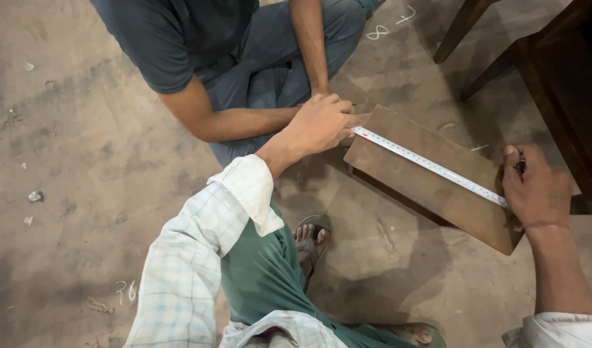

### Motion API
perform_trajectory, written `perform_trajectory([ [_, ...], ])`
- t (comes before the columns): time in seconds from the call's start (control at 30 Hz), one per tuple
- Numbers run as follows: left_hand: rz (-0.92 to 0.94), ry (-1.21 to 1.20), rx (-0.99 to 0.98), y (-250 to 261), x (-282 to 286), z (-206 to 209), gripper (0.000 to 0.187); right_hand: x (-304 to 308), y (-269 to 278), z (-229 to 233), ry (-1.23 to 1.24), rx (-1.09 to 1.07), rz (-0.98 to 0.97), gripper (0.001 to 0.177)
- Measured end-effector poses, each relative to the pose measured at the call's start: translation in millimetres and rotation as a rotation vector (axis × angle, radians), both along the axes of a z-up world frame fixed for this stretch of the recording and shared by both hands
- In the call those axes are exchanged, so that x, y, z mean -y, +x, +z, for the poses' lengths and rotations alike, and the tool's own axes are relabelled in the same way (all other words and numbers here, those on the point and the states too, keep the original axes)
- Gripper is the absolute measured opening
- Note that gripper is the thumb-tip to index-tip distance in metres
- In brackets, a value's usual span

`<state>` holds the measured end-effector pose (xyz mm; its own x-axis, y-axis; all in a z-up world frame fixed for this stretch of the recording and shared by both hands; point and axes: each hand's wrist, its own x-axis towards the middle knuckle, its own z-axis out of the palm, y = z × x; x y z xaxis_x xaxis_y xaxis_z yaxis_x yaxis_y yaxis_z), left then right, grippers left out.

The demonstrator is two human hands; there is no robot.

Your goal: The person sits on the workshop floor, opens a drawer of a wooden cabinet, then measures a wooden board with a tape measure and marks it with a pencil, repositioning the board to measure and mark additional edges. Another person sits nearby holding a power drill.

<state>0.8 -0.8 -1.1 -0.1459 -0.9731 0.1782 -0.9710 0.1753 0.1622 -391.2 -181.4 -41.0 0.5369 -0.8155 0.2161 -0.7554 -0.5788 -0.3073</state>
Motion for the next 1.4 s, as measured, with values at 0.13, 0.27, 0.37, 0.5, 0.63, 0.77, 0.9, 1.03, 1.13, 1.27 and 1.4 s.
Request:
perform_trajectory([
  [0.13,0.007,0.013,0.008,-0.1,-0.1,-0.6,0.022,2.8,-6.3,-9.0,0.041,0.002,-0.02,0.029],
  [0.27,-0.004,-0.017,-0.001,0.0,-0.7,2.3,0.018,7.0,-9.6,-18.5,-0.037,0.028,0.016,0.027],
  [0.37,0.001,-0.016,-0.001,-0.5,-2.3,2.0,0.018,5.6,-8.6,-15.1,-0.031,0.004,-0.011,0.027],
  [0.5,0.018,0.022,0.018,-2.6,-2.1,5.3,0.02,8.1,-9.6,-19.3,-0.045,0.035,-0.013,0.027],
  [0.63,0.008,-0.013,0.007,-2.8,-2.9,3.6,0.021,3.5,-4.2,-5.3,0.017,0.09,0.007,0.029],
  [0.77,0.012,-0.009,0.005,-3.3,-3.1,5.3,0.021,-4.4,4.7,12.9,0.201,0.111,-0.088,0.033],
  [0.9,-0.002,-0.021,0.01,-3.3,-4.7,3.7,0.021,2.8,-2.1,-1.6,0.107,0.126,-0.03,0.035],
  [1.03,-0.008,-0.044,0.046,0.6,-2.4,-0.9,0.02,-3.8,4.7,14.5,0.122,0.159,-0.022,0.032],
  [1.13,-0.013,-0.046,0.051,0.2,-2.0,0.4,0.021,-7.8,8.4,22.9,0.179,0.12,-0.046,0.03],
  [1.27,-0.001,-0.019,0.062,0.2,-2.2,0.8,0.019,-2.0,3.9,11.5,0.141,0.029,-0.022,0.032],
  [1.4,-0.013,-0.045,0.032,-2.2,-3.0,4.8,0.021,-5.7,6.6,18.1,0.082,0.073,0.036,0.033],
])
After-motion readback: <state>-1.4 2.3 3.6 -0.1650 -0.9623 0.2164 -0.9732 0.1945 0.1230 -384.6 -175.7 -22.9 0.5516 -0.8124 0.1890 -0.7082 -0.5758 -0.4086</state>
